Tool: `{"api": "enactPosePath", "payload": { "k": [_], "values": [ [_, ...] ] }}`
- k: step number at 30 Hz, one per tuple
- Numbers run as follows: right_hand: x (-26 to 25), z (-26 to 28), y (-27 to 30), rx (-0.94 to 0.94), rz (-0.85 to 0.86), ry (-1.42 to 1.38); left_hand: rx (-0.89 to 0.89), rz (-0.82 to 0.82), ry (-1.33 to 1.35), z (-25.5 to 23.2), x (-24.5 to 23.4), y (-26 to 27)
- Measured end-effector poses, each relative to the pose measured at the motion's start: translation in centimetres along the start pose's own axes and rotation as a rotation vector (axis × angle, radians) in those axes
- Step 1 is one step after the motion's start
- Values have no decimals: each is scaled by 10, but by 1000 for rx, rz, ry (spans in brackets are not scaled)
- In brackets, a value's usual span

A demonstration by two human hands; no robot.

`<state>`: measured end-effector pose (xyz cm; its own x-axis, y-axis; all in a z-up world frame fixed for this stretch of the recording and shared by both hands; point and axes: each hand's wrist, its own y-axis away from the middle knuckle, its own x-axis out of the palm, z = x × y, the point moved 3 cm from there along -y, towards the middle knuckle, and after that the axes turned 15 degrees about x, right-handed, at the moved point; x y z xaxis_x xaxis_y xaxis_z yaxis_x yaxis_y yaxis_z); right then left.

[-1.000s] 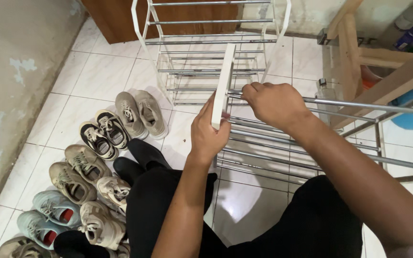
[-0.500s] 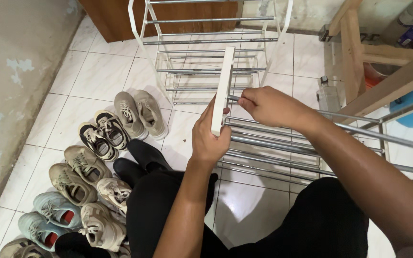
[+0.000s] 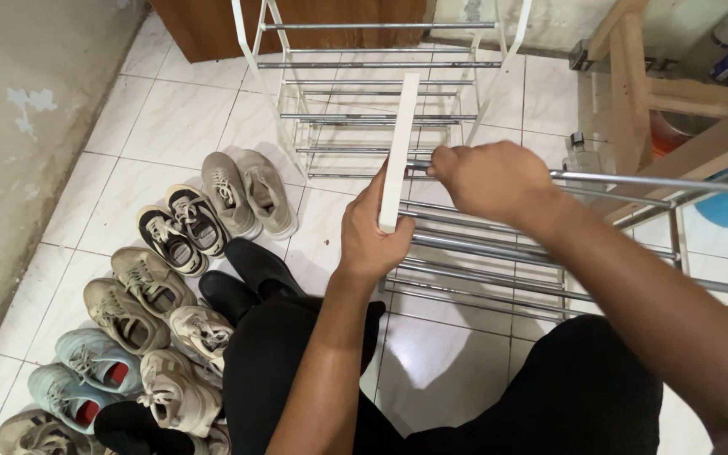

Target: The person assembles a white metal shoe rack by inserting metal rods into the side frames. They repeatedly pick up rods from the floor and slide them into place, working on multiple levels of the rack.

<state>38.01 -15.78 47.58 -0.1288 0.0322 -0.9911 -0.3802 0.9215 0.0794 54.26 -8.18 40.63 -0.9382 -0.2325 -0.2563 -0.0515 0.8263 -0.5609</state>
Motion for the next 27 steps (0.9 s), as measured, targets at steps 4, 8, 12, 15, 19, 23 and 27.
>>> {"api": "enactPosePath", "payload": {
  "k": [4, 8, 12, 15, 19, 23, 27],
  "values": [
    [2, -12, -30, 118, 423, -326, 111, -52, 72, -3, 2, 2],
    [15, -16, -49, 67, 559, -573, 109, -62, 75, -4, 1, 2],
    [2, -11, -36, 74, 285, -282, 121, -121, -29, -8, 3, 3],
    [-2, 0, 3, -51, -124, -91, 185, -164, -88, -12, 6, 5],
    [1, 0, 14, -204, -447, -14, 194, -177, 29, -8, 11, 8],
    [1, 3, 9, -260, -452, -18, 147, -198, 176, -2, 12, 6],
    [-8, -1, -14, -187, -43, -78, 19, -190, 267, 2, 14, 8]
  ]
}}
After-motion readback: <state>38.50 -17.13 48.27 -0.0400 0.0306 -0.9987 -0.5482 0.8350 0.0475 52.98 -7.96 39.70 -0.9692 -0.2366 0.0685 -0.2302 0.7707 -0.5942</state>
